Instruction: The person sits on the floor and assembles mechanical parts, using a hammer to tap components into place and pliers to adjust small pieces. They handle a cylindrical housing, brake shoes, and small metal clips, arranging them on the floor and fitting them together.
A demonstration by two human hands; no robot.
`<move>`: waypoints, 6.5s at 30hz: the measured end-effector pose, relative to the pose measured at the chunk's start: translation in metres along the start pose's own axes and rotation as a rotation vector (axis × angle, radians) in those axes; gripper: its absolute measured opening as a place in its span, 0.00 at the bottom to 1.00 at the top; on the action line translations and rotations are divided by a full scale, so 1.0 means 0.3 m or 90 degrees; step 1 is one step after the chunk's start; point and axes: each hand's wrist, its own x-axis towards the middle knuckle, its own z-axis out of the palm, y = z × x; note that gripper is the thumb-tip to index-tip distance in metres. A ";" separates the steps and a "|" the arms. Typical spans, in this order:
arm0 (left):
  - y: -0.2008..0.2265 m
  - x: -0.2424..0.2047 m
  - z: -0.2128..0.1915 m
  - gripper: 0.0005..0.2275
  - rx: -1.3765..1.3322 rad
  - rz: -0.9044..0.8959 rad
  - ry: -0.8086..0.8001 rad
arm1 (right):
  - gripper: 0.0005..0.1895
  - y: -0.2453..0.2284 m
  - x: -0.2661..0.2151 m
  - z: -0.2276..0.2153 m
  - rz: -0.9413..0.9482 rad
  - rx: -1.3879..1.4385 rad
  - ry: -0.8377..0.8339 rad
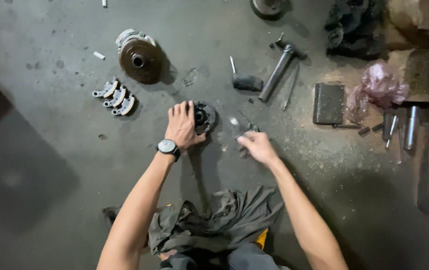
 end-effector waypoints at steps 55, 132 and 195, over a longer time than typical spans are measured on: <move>0.021 -0.076 0.038 0.48 0.001 -0.061 -0.036 | 0.10 -0.375 0.150 0.215 -0.584 -0.678 -0.036; 0.061 -0.025 0.059 0.30 -0.038 -0.103 0.041 | 0.26 -0.312 0.270 0.203 -0.215 -0.545 0.141; -0.232 -0.067 0.012 0.20 -0.127 -0.280 0.171 | 0.20 -0.610 0.348 0.226 -0.401 -0.461 0.249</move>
